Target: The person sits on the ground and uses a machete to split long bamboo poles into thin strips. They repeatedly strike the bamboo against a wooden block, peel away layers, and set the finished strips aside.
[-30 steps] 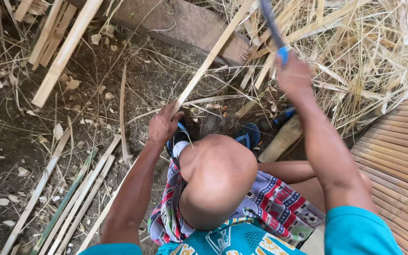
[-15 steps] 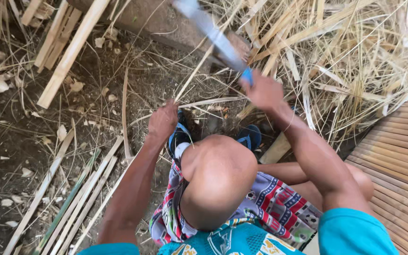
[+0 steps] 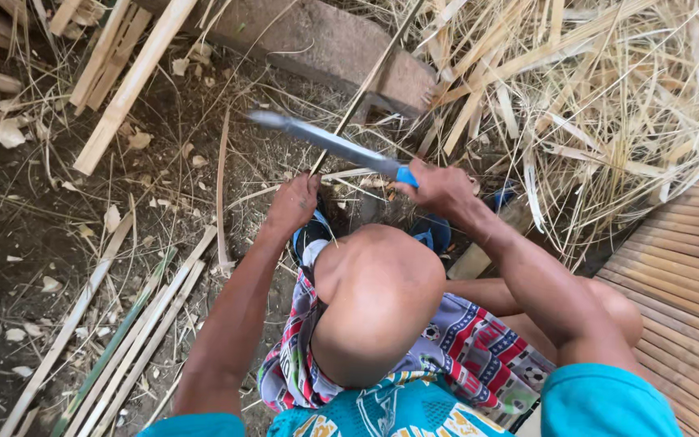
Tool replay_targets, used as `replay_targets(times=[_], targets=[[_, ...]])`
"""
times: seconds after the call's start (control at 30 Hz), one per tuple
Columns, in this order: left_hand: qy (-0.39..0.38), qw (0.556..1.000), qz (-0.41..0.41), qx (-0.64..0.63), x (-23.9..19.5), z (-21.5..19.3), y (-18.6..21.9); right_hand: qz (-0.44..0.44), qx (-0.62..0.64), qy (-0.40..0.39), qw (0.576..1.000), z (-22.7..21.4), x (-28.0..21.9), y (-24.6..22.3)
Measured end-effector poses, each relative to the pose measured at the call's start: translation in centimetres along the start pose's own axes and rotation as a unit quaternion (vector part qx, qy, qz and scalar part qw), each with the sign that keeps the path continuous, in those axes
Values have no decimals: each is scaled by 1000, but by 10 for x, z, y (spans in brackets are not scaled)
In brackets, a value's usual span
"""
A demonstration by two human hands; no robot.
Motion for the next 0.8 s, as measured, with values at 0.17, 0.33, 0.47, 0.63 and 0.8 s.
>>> replay_targets(times=[0.17,0.33,0.47,0.63,0.8], targets=[[-12,998,-52,37,-16,-25,31,143,153,136,968,-56,26,79],[-20,985,-48,164,-16,-51,81,163,99,170,967,-74,43,91],[-2,978,-2,208,-30,-61,73,144,150,176,962,-87,39,67],[-102,942,-259,190,-93,-36,-44,66,128,145,979,-56,34,28],[-69,964,-200,160,-82,-21,-49,18,88,128,988,-4,46,-2]])
Point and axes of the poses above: each hand's wrist, its own x-axis towards the middle knuckle, its own z-axis out of the palm, y = z × x, the point moved 8 cm from there along x, towards the middle knuckle, and after that the axes turned 6 degrees about -x, right-handed, at the moved point
